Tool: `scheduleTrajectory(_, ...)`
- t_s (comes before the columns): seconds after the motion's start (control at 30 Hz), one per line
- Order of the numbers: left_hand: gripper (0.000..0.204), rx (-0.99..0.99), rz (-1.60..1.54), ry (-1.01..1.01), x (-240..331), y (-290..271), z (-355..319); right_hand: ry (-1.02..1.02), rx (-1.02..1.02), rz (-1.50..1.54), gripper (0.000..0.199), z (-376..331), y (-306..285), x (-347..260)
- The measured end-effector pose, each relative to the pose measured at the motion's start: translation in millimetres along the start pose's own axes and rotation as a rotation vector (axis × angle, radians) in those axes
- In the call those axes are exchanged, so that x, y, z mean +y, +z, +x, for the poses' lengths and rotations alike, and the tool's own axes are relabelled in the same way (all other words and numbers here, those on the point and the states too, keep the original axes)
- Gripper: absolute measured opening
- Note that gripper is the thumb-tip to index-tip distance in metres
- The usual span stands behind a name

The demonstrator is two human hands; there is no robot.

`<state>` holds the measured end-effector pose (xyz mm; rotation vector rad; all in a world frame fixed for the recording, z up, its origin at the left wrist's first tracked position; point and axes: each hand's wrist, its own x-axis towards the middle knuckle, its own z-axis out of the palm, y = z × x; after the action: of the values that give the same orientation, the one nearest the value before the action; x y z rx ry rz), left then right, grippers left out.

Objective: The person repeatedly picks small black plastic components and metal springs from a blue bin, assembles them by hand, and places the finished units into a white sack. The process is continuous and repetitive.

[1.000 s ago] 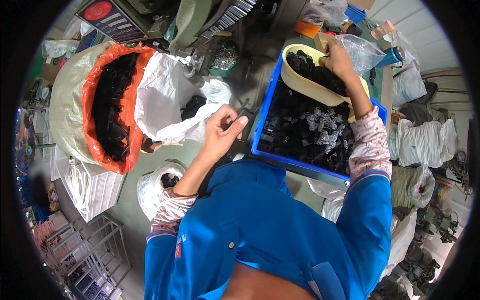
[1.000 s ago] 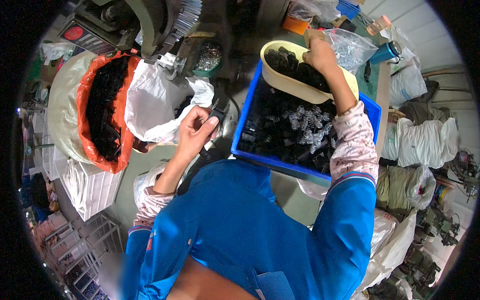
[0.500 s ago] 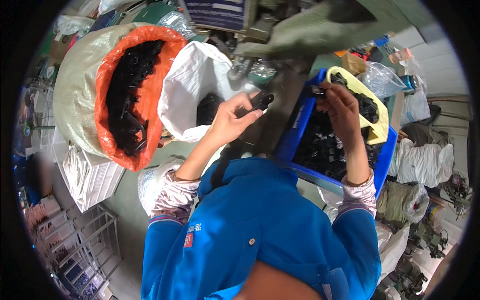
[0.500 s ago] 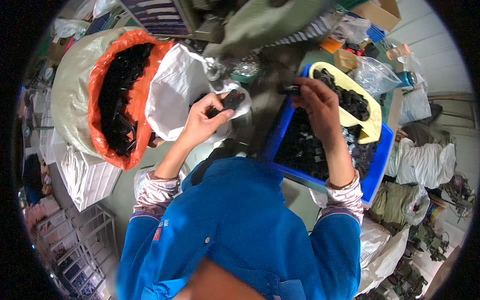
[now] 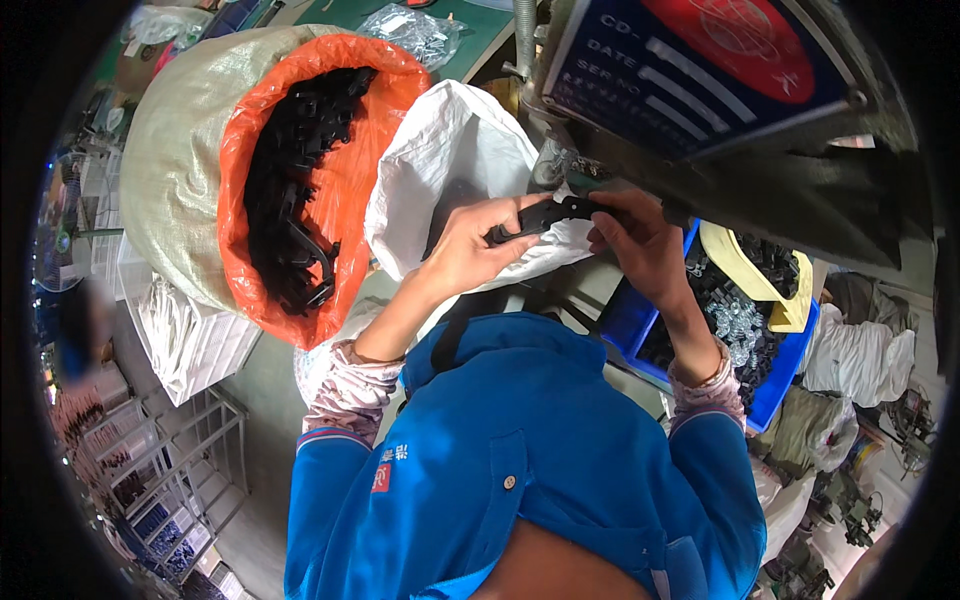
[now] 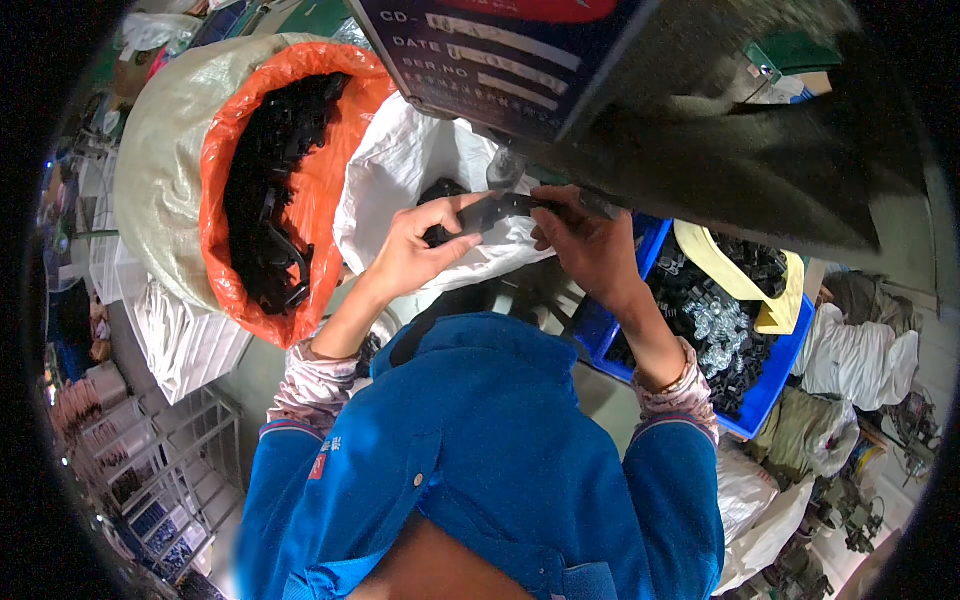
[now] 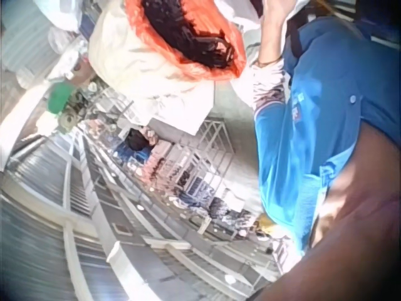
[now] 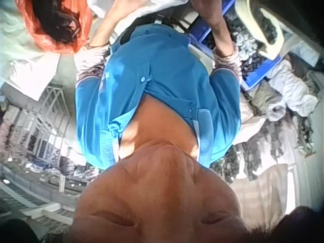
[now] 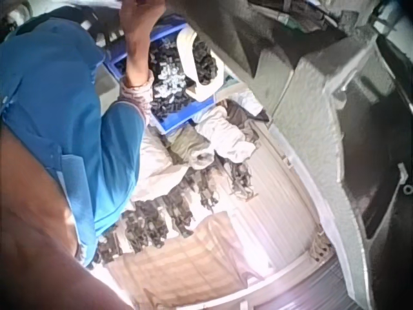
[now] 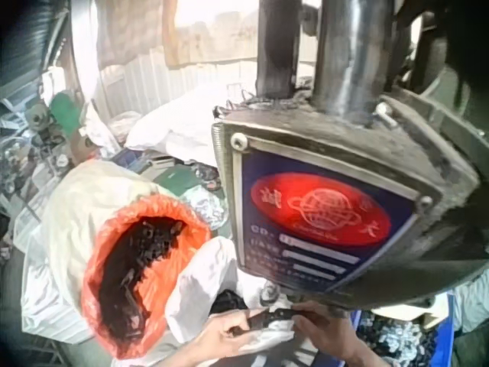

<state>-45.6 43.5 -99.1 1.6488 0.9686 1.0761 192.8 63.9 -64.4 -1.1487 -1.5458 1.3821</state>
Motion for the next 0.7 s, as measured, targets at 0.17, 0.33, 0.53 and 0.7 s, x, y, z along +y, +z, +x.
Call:
scheduleTrajectory(0.17,0.028,-0.008,0.115,0.083,-5.9,-10.9,12.6,0.013,0.014,-0.029,0.025,6.3,6.6,3.7)
scheduleTrajectory(0.33,0.028,-0.077,0.288,0.173,-8.6,-21.8,24.3,-0.005,0.058,-0.055,0.022,10.3,21.6,-2.0)
scheduleTrajectory(0.53,0.024,-0.145,0.442,0.208,4.7,-37.6,39.7,-0.059,0.117,-0.034,0.024,11.7,33.8,-1.6)
scheduleTrajectory(0.7,0.034,-0.158,0.432,0.269,4.2,-48.0,45.8,-0.093,0.186,0.022,0.024,10.5,38.7,-4.0)
